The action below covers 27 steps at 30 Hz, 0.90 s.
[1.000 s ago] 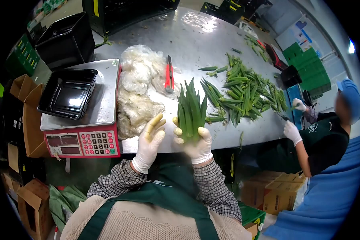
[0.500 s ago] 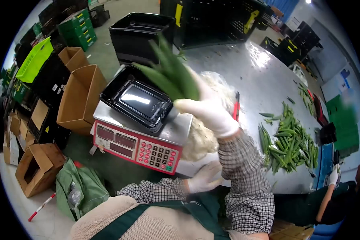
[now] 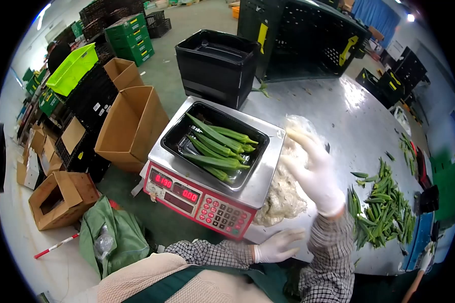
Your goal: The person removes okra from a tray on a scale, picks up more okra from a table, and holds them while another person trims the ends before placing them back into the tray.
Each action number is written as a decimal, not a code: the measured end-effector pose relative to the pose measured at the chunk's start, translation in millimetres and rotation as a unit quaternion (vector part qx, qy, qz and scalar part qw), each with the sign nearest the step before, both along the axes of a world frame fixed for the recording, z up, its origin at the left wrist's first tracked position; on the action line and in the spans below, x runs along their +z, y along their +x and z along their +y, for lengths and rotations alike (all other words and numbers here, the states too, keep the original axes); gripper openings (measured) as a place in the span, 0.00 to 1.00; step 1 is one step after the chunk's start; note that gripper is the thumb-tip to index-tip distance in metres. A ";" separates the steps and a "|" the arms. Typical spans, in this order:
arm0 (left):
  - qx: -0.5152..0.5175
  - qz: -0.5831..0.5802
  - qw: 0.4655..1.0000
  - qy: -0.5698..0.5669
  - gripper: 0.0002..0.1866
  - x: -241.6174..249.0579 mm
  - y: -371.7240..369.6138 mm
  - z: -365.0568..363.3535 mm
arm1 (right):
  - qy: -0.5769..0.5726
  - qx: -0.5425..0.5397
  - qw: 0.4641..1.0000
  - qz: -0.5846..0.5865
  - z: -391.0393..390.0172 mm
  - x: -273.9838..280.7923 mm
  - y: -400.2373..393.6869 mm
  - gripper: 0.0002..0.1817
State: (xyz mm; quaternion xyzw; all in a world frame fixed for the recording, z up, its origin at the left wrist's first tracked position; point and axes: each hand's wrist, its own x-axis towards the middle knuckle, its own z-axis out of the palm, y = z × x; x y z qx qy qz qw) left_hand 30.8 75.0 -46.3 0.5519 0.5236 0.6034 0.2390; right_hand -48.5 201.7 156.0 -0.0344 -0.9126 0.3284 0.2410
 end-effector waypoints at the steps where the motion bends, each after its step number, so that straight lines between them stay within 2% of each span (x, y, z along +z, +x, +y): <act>1: 0.003 0.005 1.000 -0.011 0.22 1.4 0.8 -0.9 | -0.025 -0.048 0.998 -0.006 8.5 -7.9 18.8 0.21; 3: 0.008 0.014 1.000 -0.012 0.21 0.5 3.6 -1.2 | -0.126 -0.124 0.982 -0.065 15.6 -23.1 56.8 0.16; 5: 0.010 0.029 0.999 -0.014 0.21 1.3 5.2 -0.7 | -0.028 -0.151 0.986 -0.064 35.9 -65.3 102.8 0.15; 9: 0.028 0.047 0.998 -0.006 0.20 -0.7 9.2 1.3 | -0.167 -0.224 0.959 -0.040 6.3 -110.0 165.4 0.12; 12: 0.061 0.115 0.991 0.030 0.22 -11.7 17.6 5.3 | -0.163 -0.205 0.964 -0.036 -3.2 -149.8 195.0 0.12; 13: 0.040 0.096 0.995 0.010 0.22 -10.9 18.4 6.7 | -0.148 -0.209 0.966 -0.027 -1.2 -166.7 199.2 0.12; 17: 0.015 0.087 0.996 -0.015 0.21 2.7 17.7 5.9 | -0.328 -0.180 0.927 -0.040 -22.6 -179.9 197.3 0.13; 21: 0.015 0.057 0.998 -0.024 0.17 2.4 18.1 3.5 | -0.319 -0.193 0.928 0.013 -25.9 -187.5 197.0 0.12; 22: -0.018 0.068 0.998 -0.006 0.15 21.5 9.8 -4.2 | -0.383 -0.202 0.901 0.015 -24.9 -193.3 198.9 0.13; 23: 0.002 0.044 0.999 0.025 0.15 34.9 7.2 -12.1 | -0.359 -0.189 0.914 0.022 -21.1 -196.0 200.5 0.13; 25: 0.097 0.148 0.977 0.119 0.20 86.0 -20.9 -38.9 | -0.318 -0.161 0.934 0.032 -20.8 -201.1 200.8 0.14; 27: 0.167 0.161 0.965 0.125 0.19 152.8 -64.6 -59.5 | -0.348 -0.165 0.923 0.017 -12.8 -231.2 203.0 0.14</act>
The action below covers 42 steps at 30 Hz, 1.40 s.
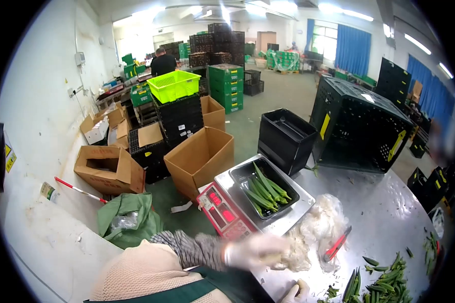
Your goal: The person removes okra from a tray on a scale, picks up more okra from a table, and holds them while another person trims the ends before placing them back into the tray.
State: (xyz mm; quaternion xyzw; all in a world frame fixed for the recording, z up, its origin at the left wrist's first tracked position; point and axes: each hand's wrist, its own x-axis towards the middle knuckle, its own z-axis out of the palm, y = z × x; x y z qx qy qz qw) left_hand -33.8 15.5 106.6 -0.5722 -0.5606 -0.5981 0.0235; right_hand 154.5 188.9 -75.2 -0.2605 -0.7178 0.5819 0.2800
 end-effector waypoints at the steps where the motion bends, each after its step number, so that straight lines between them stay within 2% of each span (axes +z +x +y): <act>1: 0.109 0.082 0.991 -0.004 0.18 31.1 -22.4 -9.9 | -0.019 0.002 1.000 0.000 0.9 -2.3 -2.0 0.13; 2: 0.147 0.110 0.983 -0.006 0.15 36.3 -54.9 -12.5 | -0.036 0.002 0.999 0.000 2.0 -2.2 -4.4 0.13; 4: 0.254 0.204 0.944 -0.057 0.12 49.3 -111.7 -20.0 | 0.014 0.003 1.000 -0.008 -0.1 7.9 -1.8 0.13; 6: 0.320 0.243 0.881 -0.248 0.13 48.1 -160.7 -25.6 | 0.027 0.004 1.000 0.009 -3.3 16.9 -4.5 0.12; 8: 0.315 0.230 0.807 -0.443 0.14 47.3 -194.0 -22.4 | 0.082 -0.010 0.996 -0.023 -10.8 39.4 -4.0 0.12; 10: 0.314 0.272 0.754 -0.509 0.14 49.9 -204.5 -23.2 | 0.118 -0.020 0.992 -0.036 -14.6 49.8 -5.2 0.12; 15: 0.279 0.278 0.707 -0.588 0.11 32.9 -218.6 -11.2 | 0.166 -0.038 0.984 -0.055 -17.2 53.5 -4.8 0.12; 18: 0.238 0.311 0.720 -0.573 0.11 38.0 -206.9 -9.7 | 0.186 -0.040 0.980 -0.062 -16.1 53.0 -6.1 0.13; 21: 0.239 0.268 0.756 -0.546 0.12 22.6 -201.4 -5.0 | 0.147 -0.033 0.987 -0.058 -16.7 50.1 -7.0 0.12; 23: 0.230 0.247 0.784 -0.521 0.14 17.4 -204.0 -9.3 | 0.168 -0.032 0.984 -0.057 -13.5 42.1 -8.1 0.12; 26: 0.258 0.274 0.794 -0.478 0.17 31.0 -198.0 -14.7 | 0.150 -0.035 0.986 -0.058 -9.7 33.8 -7.4 0.12; 27: 0.264 0.344 0.825 -0.363 0.15 21.3 -203.1 -15.9 | 0.136 -0.035 0.988 -0.061 -9.5 32.6 -7.3 0.12; 28: 0.248 0.323 0.863 -0.299 0.14 29.4 -187.2 -18.2 | 0.142 -0.039 0.988 -0.054 -9.7 31.6 -7.4 0.12; 30: 0.216 0.273 0.923 -0.164 0.11 46.8 -142.1 -20.5 | 0.156 -0.043 0.986 -0.041 -10.3 29.8 -7.2 0.12; 32: 0.154 0.288 0.934 -0.146 0.12 48.0 -89.8 -19.3 | 0.127 -0.032 0.990 -0.049 -8.9 28.4 -5.0 0.11; 33: 0.094 0.306 0.930 -0.183 0.12 47.8 -65.8 -20.2 | 0.114 -0.025 0.992 -0.050 -6.6 26.3 -6.3 0.11; 34: 0.032 0.317 0.922 -0.220 0.12 37.6 -42.4 -21.2 | 0.045 -0.033 0.998 -0.027 -2.1 21.6 -3.7 0.11; 36: -0.052 0.270 0.956 -0.103 0.14 -11.5 -0.5 -5.1 | -0.095 -0.050 0.994 0.021 15.1 6.9 -1.4 0.11; 37: -0.089 0.247 0.954 -0.144 0.16 -32.1 15.3 1.2 | -0.048 -0.055 0.997 0.036 32.4 2.5 5.3 0.12; 38: -0.128 0.223 0.949 -0.184 0.19 -50.8 29.9 7.7 | 0.139 -0.092 0.986 0.018 31.6 39.3 9.5 0.13; 39: -0.127 0.205 0.959 -0.148 0.18 -68.1 42.2 15.2 | 0.271 -0.119 0.955 -0.010 26.5 85.9 15.6 0.12; 40: -0.124 0.189 0.968 -0.112 0.17 -85.6 51.9 23.1 | 0.195 -0.166 0.967 -0.010 25.2 113.3 17.2 0.12; 41: -0.126 0.184 0.963 -0.150 0.21 -107.4 56.9 32.5 | 0.163 -0.148 0.973 0.069 78.3 71.7 32.4 0.12; 42: -0.104 0.197 0.963 -0.150 0.22 -121.9 57.8 37.6 | 0.330 -0.181 0.927 -0.011 89.4 91.2 44.6 0.13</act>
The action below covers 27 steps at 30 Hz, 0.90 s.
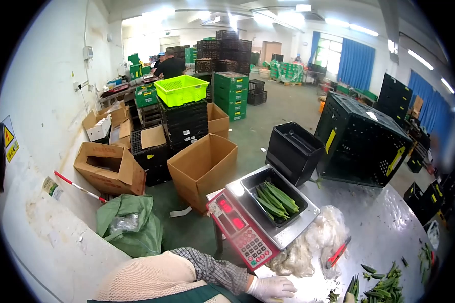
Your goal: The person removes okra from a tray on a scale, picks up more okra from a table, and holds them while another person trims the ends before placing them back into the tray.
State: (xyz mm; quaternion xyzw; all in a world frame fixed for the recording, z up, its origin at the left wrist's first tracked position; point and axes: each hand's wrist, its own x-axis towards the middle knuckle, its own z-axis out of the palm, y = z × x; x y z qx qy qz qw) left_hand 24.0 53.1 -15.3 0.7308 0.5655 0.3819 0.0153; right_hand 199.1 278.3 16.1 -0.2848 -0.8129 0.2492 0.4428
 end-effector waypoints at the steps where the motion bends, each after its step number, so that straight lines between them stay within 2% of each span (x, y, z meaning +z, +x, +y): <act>1: 0.019 0.015 1.000 0.006 0.24 -10.7 0.0 3.6 | 0.143 -0.089 0.984 -0.060 10.3 8.5 11.8 0.14; 2: 0.038 0.026 0.999 0.011 0.25 -22.5 1.1 6.7 | 0.159 -0.107 0.976 -0.102 20.0 20.9 26.1 0.16; 3: 0.033 0.018 0.999 -0.034 0.28 -31.2 -0.7 8.5 | 0.170 -0.188 0.956 -0.150 20.1 31.7 34.7 0.20; 4: 0.047 0.019 0.998 -0.030 0.28 -38.6 -2.7 8.1 | 0.238 -0.297 0.898 -0.221 47.1 9.1 51.8 0.28; 6: 0.075 0.020 0.997 -0.020 0.28 -49.3 -3.8 9.9 | 0.205 -0.354 0.869 -0.279 79.8 -21.8 78.1 0.37; 7: 0.069 0.025 0.997 -0.007 0.28 -51.4 -1.6 11.8 | 0.155 -0.350 0.870 -0.311 95.4 -39.9 86.8 0.39; 10: 0.074 0.024 0.997 0.010 0.26 -49.7 -2.0 10.3 | 0.180 -0.334 0.854 -0.355 97.8 -51.7 81.1 0.39; 12: 0.069 0.019 0.997 -0.027 0.26 -44.8 -2.7 8.3 | 0.155 -0.306 0.863 -0.372 96.1 -54.9 70.8 0.35; 13: 0.066 0.017 0.997 -0.045 0.26 -42.8 -2.1 8.1 | 0.136 -0.285 0.864 -0.392 84.9 -42.1 63.1 0.34; 15: 0.074 0.014 0.997 -0.003 0.25 -44.1 -1.5 9.1 | 0.102 -0.249 0.859 -0.436 64.7 -18.3 46.1 0.33; 18: 0.086 0.017 0.996 0.022 0.24 -46.7 -0.9 9.3 | 0.125 -0.181 0.858 -0.464 45.2 7.2 31.9 0.28; 19: 0.087 0.018 0.996 0.023 0.23 -46.4 -1.0 9.3 | 0.172 -0.136 0.879 -0.422 44.6 9.1 34.5 0.26; 22: 0.085 0.024 0.996 -0.019 0.25 -47.1 -1.2 8.8 | 0.144 -0.154 0.906 -0.366 30.7 19.8 35.4 0.26; 23: 0.088 0.027 0.996 -0.020 0.25 -47.2 -1.4 9.4 | 0.192 -0.167 0.909 -0.331 28.2 15.9 38.5 0.25; 25: 0.099 0.037 0.994 -0.012 0.25 -50.5 -0.2 9.8 | 0.214 -0.166 0.933 -0.239 49.6 -14.9 44.2 0.19; 26: 0.108 0.047 0.992 0.053 0.22 -58.4 0.1 13.0 | 0.219 -0.171 0.939 -0.201 47.7 -35.6 54.4 0.17; 27: 0.090 0.012 0.994 0.058 0.18 -50.4 -0.1 12.4 | 0.198 -0.172 0.949 -0.173 32.7 -51.2 57.7 0.19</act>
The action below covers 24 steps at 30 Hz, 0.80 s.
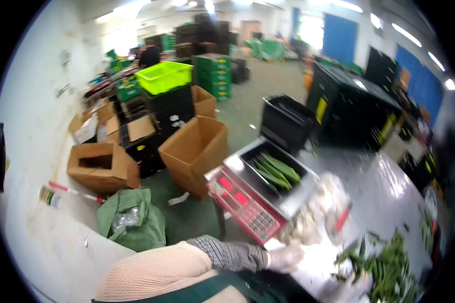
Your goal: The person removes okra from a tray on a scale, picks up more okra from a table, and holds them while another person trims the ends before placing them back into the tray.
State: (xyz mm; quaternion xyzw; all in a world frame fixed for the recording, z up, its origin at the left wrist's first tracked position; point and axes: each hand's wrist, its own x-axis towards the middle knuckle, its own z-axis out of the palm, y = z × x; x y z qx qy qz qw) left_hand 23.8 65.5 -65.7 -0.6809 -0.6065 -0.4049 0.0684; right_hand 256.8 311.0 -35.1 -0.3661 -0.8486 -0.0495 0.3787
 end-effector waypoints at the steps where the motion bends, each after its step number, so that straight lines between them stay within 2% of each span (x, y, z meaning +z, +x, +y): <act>1: -0.016 0.010 0.999 0.034 0.15 9.6 -1.5 0.3 | -0.013 -0.007 0.999 0.031 -19.9 1.2 -6.4 0.20; 2: -0.023 -0.002 1.000 -0.015 0.14 16.1 -0.7 -0.8 | -0.104 0.011 0.994 0.022 -37.2 8.2 -4.3 0.20; 3: -0.014 -0.024 0.997 0.069 0.14 18.8 1.6 -1.5 | -0.116 -0.008 0.993 0.006 -56.9 15.7 -7.1 0.19; 4: -0.021 0.003 0.999 0.039 0.13 19.1 -0.5 -1.0 | -0.138 0.039 0.987 0.068 -57.7 -3.1 -0.1 0.18; 5: -0.022 0.033 0.999 0.005 0.14 9.2 -2.4 4.4 | -0.160 0.029 0.983 0.081 -60.2 -21.0 7.4 0.19; 7: -0.028 0.059 0.998 -0.010 0.14 23.8 -3.3 3.1 | -0.153 0.038 0.984 0.084 -71.5 -22.5 19.1 0.19; 9: -0.001 0.057 0.998 -0.004 0.19 27.0 -0.6 -0.2 | -0.157 -0.006 0.983 0.097 -86.2 -14.5 30.6 0.19; 10: 0.001 0.053 0.997 -0.048 0.23 27.2 -0.9 -2.7 | -0.158 -0.016 0.982 0.104 -87.1 -11.3 38.4 0.19; 13: -0.002 0.054 0.997 -0.060 0.25 34.2 0.0 -3.8 | -0.162 -0.042 0.979 0.117 -81.4 0.4 52.9 0.17; 19: -0.013 0.025 0.997 -0.074 0.26 36.8 -0.9 -2.5 | -0.110 -0.029 0.989 0.098 -12.6 28.7 26.7 0.18; 20: -0.010 0.021 0.997 -0.080 0.27 37.1 -0.4 -2.9 | -0.047 -0.012 0.995 0.086 8.0 32.7 17.1 0.18; 23: -0.001 0.016 0.996 -0.088 0.25 38.3 -1.8 -0.9 | -0.078 -0.010 0.997 0.019 72.1 44.2 -12.3 0.19; 24: 0.000 0.022 0.996 -0.083 0.24 41.7 -2.0 0.4 | -0.121 -0.029 0.992 -0.021 90.1 53.7 -20.9 0.19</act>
